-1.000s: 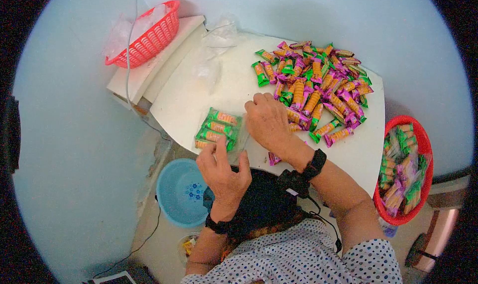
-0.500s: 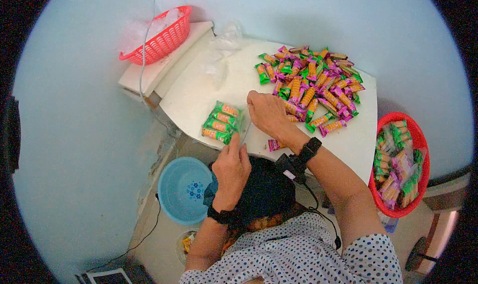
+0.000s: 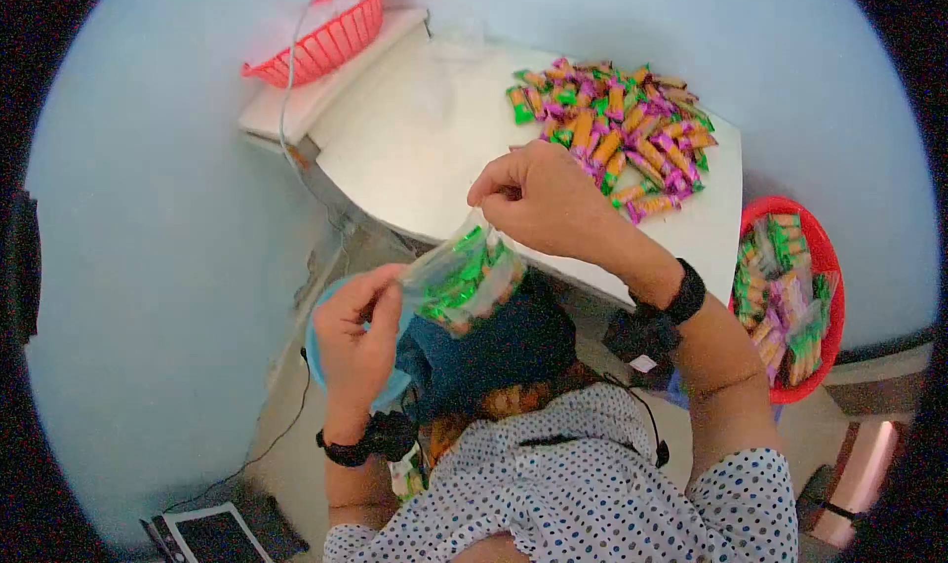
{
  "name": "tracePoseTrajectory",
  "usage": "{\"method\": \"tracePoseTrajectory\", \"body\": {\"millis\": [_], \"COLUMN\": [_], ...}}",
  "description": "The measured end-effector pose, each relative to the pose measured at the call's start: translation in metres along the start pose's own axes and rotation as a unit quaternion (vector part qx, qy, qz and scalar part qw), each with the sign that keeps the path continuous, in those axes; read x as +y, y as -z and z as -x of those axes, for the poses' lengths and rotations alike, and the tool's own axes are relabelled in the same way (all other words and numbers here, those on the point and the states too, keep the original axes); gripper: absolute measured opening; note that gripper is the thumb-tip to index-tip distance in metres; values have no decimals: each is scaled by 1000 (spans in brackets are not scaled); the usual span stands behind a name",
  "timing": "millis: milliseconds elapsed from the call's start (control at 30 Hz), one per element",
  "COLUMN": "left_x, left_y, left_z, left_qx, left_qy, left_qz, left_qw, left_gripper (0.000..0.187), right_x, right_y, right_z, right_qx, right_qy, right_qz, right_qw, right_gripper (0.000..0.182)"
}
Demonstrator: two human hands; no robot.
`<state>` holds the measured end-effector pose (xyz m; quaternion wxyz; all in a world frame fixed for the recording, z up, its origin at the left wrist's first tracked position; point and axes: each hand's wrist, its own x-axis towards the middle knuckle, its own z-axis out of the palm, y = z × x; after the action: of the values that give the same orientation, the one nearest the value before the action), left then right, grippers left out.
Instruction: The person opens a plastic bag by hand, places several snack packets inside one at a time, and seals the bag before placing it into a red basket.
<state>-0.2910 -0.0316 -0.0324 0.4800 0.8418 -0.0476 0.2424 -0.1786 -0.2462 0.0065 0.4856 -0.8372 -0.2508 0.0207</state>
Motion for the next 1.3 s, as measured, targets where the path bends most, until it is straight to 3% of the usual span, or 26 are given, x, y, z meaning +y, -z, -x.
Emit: {"method": "tracePoseTrajectory", "body": {"millis": [67, 233, 500, 600, 700, 767, 900, 1067, 1167, 1300], "left_x": [1, -17, -28, -31, -29, -31, -31, -6, 0, -4], "left_y": [12, 3, 0, 2, 4, 4, 3, -12, -25, -37], "left_z": [21, 64, 76, 76, 75, 72, 59, 41, 34, 33], "left_qx": [-98, -160, -156, -156, -142, -131, -97, -105, -126, -136], "left_qy": [138, 227, 231, 228, 253, 273, 87, -77, -101, -101], "left_qz": [132, 168, 128, 133, 149, 129, -15, -154, -187, -186], "left_qw": [977, 946, 952, 952, 945, 944, 991, 979, 969, 968], "left_gripper": [24, 26, 22, 18, 15, 15, 21, 39, 41, 29], "right_x": [11, 31, 53, 70, 70, 76, 79, 76, 78, 81], "right_y": [-5, -23, -17, -23, -28, -31, -34, -38, -43, -43], "right_z": [20, 67, 77, 79, 81, 80, 77, 74, 74, 77], "right_qx": [-38, -104, -192, -135, -41, -54, -79, -85, -59, -51], "right_qy": [-15, -89, -101, 54, 112, 56, -15, -7, 8, -4], "right_qz": [11, -3, -69, -6, 13, -45, -97, -119, -132, -148], "right_qw": [999, 991, 974, 989, 993, 996, 992, 989, 989, 988], "right_gripper": [16, 14, 12, 8, 7, 7, 8, 8, 8, 9]}}
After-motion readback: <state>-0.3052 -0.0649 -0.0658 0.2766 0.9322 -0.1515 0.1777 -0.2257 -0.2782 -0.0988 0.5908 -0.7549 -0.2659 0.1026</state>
